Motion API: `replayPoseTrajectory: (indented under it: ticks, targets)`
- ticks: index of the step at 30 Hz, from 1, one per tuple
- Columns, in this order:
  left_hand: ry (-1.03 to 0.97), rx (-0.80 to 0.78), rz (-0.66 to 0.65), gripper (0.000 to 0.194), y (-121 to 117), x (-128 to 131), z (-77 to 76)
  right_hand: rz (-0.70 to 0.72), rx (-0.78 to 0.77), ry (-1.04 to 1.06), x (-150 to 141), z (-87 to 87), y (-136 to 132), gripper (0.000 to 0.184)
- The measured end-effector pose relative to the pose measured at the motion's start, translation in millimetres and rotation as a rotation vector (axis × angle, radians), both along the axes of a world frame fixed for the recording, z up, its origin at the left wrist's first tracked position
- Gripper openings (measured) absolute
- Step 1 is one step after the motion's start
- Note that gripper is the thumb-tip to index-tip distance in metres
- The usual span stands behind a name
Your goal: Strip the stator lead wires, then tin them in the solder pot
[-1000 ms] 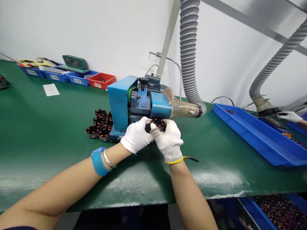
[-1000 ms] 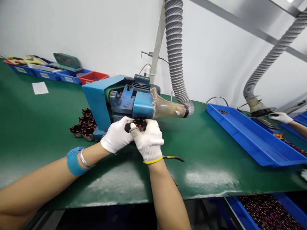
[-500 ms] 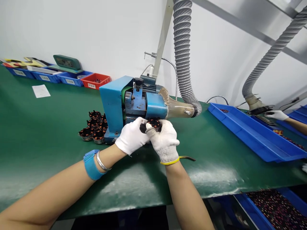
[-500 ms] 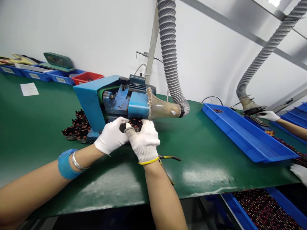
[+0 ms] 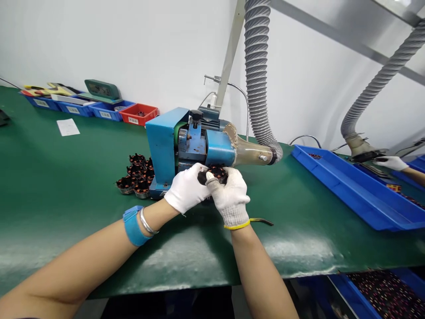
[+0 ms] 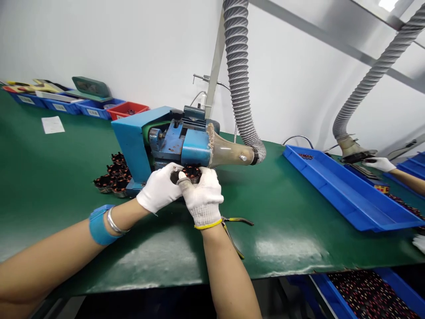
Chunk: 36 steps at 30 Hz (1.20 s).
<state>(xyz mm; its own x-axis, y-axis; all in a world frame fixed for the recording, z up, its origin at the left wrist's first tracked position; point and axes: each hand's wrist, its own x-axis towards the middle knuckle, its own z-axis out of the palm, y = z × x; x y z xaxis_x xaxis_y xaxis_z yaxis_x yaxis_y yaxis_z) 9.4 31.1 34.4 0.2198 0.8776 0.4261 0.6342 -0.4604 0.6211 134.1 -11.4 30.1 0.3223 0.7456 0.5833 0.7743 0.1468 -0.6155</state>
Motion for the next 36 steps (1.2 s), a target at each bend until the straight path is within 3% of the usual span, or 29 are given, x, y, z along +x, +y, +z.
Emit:
replayPoseTrajectory:
  ticks: [4,9,12,15,18,22,25,28,30,32,36]
  targets:
    - [-0.078,-0.001,-0.042,0.039,-3.1,-0.5,-7.1,0.049,0.075,0.009,1.5,-2.9,-3.0,0.045]
    - [-0.424,0.080,-0.354,0.061,-14.6,-1.6,-39.2,0.262,0.263,-0.061,3.4,-5.6,-14.6,0.044]
    - [-0.621,0.078,-0.420,0.064,-20.5,0.1,-49.3,0.405,0.341,-0.113,6.7,-4.8,-15.7,0.047]
    - [-0.732,0.076,-0.414,0.062,-23.9,2.2,-43.3,0.558,0.387,-0.128,11.8,-3.1,-12.3,0.050]
    - [-0.779,0.070,-0.412,0.060,-26.7,2.8,-31.7,0.630,0.401,-0.184,16.6,-3.1,-10.7,0.040]
    - [-0.774,-0.058,-0.410,0.052,-31.3,2.0,-22.9,0.551,0.464,-0.204,19.6,-6.6,-13.9,0.019]
    - [-0.723,-0.154,-0.437,0.047,-34.2,2.7,-21.2,0.356,0.336,0.088,18.7,-6.1,-12.5,0.028]
    - [-0.705,-0.153,-0.378,0.045,-35.4,5.2,-22.6,0.154,0.145,0.769,20.8,0.0,-3.0,0.041]
    - [-0.718,-0.134,-0.269,0.048,-35.7,7.2,-25.5,0.088,0.146,1.120,23.9,3.9,3.6,0.042]
    - [-0.717,-0.101,-0.193,0.056,-36.0,8.6,-29.4,0.119,0.106,1.184,24.8,4.9,5.7,0.045]
    - [-0.676,-0.031,-0.217,0.063,-37.3,9.1,-39.1,0.382,-0.165,0.827,13.3,-1.0,-4.4,0.047]
